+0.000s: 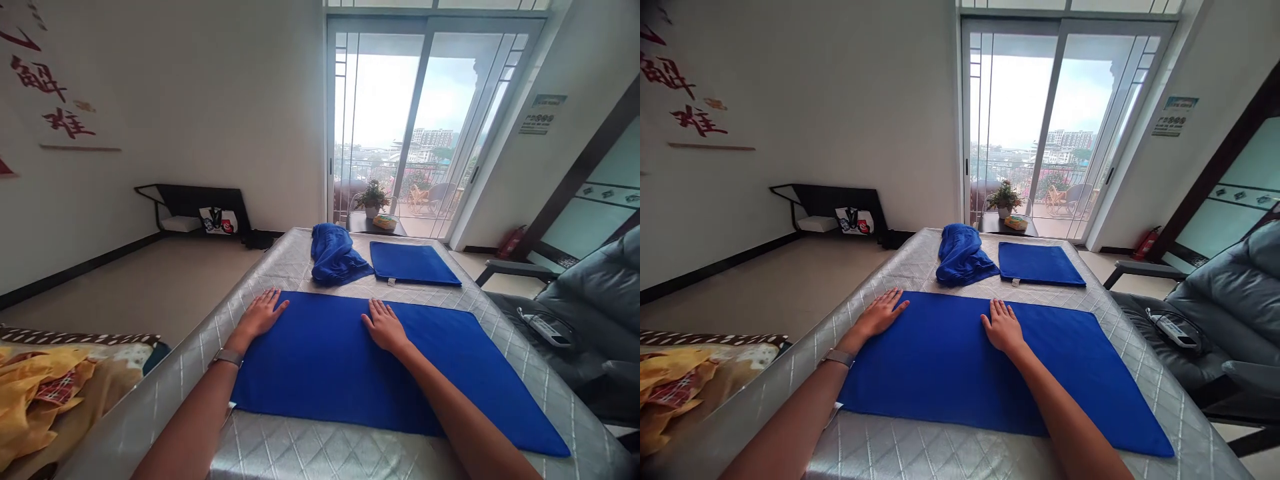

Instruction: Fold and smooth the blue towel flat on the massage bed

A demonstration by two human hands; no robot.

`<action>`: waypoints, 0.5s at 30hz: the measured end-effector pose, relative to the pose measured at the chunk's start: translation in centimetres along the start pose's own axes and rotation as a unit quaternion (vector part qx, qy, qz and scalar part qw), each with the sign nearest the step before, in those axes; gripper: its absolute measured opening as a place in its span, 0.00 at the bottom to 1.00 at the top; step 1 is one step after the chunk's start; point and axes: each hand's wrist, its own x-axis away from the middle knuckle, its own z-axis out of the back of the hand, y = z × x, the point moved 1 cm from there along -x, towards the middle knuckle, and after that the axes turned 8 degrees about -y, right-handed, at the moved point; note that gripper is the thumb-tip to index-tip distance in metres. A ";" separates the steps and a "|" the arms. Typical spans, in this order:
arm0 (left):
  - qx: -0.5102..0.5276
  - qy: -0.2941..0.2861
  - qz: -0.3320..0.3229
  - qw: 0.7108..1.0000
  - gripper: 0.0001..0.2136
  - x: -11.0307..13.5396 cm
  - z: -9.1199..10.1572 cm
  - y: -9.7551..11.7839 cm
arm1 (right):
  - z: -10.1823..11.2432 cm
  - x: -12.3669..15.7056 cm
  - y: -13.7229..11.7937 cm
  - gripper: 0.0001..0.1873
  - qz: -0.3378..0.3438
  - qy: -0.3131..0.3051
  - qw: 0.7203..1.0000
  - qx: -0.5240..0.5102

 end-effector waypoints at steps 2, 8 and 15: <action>0.000 0.002 -0.004 1.000 0.36 -0.1 -0.1 -0.1 | -0.2 0.0 1.3 0.40 -0.011 0.000 1.000 -0.001; -0.012 -0.008 -0.006 1.000 0.36 -0.1 -0.1 -0.1 | 0.8 2.1 9.3 0.39 -0.073 0.009 0.996 0.039; -0.021 -0.025 0.000 0.999 0.36 0.3 0.3 0.3 | 1.3 6.4 22.6 0.39 -0.202 0.049 0.977 0.047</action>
